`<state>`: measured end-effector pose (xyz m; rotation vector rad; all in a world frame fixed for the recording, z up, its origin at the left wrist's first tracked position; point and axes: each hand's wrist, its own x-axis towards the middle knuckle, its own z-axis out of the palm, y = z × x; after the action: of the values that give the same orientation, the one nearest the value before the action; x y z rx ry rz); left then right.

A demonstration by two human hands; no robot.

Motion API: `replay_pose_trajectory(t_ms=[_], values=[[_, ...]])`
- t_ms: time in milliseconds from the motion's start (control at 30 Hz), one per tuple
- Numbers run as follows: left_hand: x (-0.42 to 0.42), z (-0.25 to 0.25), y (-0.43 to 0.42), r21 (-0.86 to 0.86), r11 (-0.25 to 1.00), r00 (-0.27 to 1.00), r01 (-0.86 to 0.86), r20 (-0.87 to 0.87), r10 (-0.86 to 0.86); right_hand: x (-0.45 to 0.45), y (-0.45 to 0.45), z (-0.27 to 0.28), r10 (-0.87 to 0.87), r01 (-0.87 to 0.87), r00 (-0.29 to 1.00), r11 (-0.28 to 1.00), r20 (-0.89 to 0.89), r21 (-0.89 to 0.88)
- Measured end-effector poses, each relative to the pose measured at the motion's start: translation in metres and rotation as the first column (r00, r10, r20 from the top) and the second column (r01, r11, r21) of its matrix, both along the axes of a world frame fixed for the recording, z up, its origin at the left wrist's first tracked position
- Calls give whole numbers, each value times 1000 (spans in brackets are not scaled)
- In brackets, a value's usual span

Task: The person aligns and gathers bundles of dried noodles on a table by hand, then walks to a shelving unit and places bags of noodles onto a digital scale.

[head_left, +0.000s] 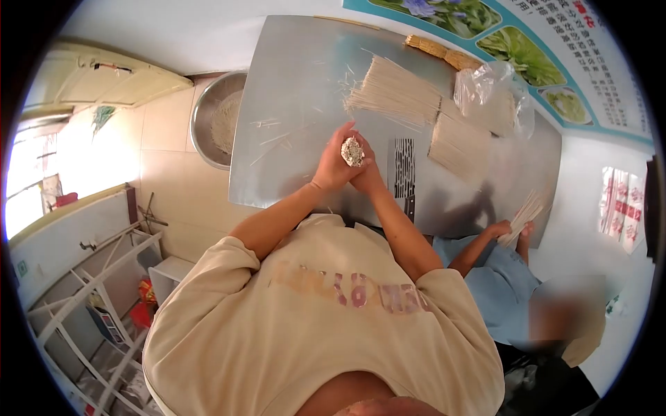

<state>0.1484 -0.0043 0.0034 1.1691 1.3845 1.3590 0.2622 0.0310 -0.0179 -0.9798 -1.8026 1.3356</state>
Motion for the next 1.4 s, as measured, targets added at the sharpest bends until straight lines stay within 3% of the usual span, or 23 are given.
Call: replay_pose_trajectory(t_ms=[67, 200, 267, 300, 333, 433, 467, 500, 567, 667, 800, 833, 900, 933, 967, 1000, 1067, 1133, 1167, 1233, 1267, 1333, 1400], values=[[1, 2, -4, -23, 997, 997, -73, -14, 72, -1, -2, -12, -87, -7, 959, 944, 269, 331], [8, -3, 3, -112, 984, 981, -142, -147, 125, 20, -5, -29, -22, -150, 872, 939, 488, 311], [4, 5, 5, 154, 983, 911, 103, -412, -31, 65, 0, -68, 186, -344, 729, 932, 659, 117], [2, 10, 6, 290, 923, 874, 253, -477, -90, 74, 3, -41, 129, -11, 952, 920, 277, -393], [2, 23, 4, 353, 857, 812, 375, -570, -120, 81, 5, -14, -195, 82, 981, 515, -23, -853], [7, 30, 6, 351, 612, 479, 708, -876, -51, 89, 38, -4, 8, -115, 993, 396, -122, -911], [7, 33, 7, 354, 609, 477, 709, -878, -45, 84, 44, -3, 8, -117, 992, 403, -124, -908], [7, 34, 8, 330, 524, 395, 785, -918, -14, 74, 48, 4, 23, -295, 954, 226, -298, -928], [6, 38, 7, 165, 384, 184, 909, -983, -13, 39, 42, 62, 46, -497, 868, 87, -494, -864], [3, 29, 6, 10, 254, 17, 967, -999, -28, 30, 55, 28, 92, -510, 860, 139, -502, -849], [-15, 35, -1, -194, 304, -182, 933, -981, -69, 5, 63, 38, 193, -424, 905, 323, -380, -846], [-26, 49, -5, 47, 326, 43, 944, -999, 21, -1, 61, 48, 119, -346, 938, 317, -325, -883], [-38, 69, -21, 277, 309, 259, 910, -961, 99, -5, 57, 39, 102, -323, 945, 413, -309, -852], [-41, 76, -31, -47, 583, 136, 811, -954, -266, -9, 57, 40, 100, -296, 953, 506, -285, -810], [-51, 80, -37, -429, 670, 113, 606, -787, -606, -10, 51, 41, 85, -225, 972, 593, -217, -773], [-81, 63, -43, -258, 824, 456, 505, -731, -508, -11, 46, 42, 69, -226, 970, 598, -231, -769], [-110, 51, -33, -134, 930, 732, 341, -584, -352, -10, 31, 39, 140, -170, 985, 799, -97, -577], [-115, 68, -6, -106, 946, 939, 305, -133, -317, -11, 21, 44, 187, -202, 979, 796, -86, -570], [-112, 67, 0, -114, 945, 937, 308, -135, -322, -13, 13, 48, 188, -253, 967, 791, -172, -557], [-104, 65, 10, -196, 797, 805, 572, -50, -591, -15, 4, 45, 178, -297, 949, 786, -262, -542], [-102, 59, 12, -201, 789, 798, 580, -52, -600, -14, 5, 38, 238, -302, 953, 800, -188, -519], [-95, 36, 8, -201, 771, 710, 604, -304, -635, -9, 0, 17, 279, -295, 954, 813, -107, -502], [-93, 31, 7, -189, 783, 718, 593, -316, -620, -10, 5, 3, 240, -230, 971, 926, -5, -300]])
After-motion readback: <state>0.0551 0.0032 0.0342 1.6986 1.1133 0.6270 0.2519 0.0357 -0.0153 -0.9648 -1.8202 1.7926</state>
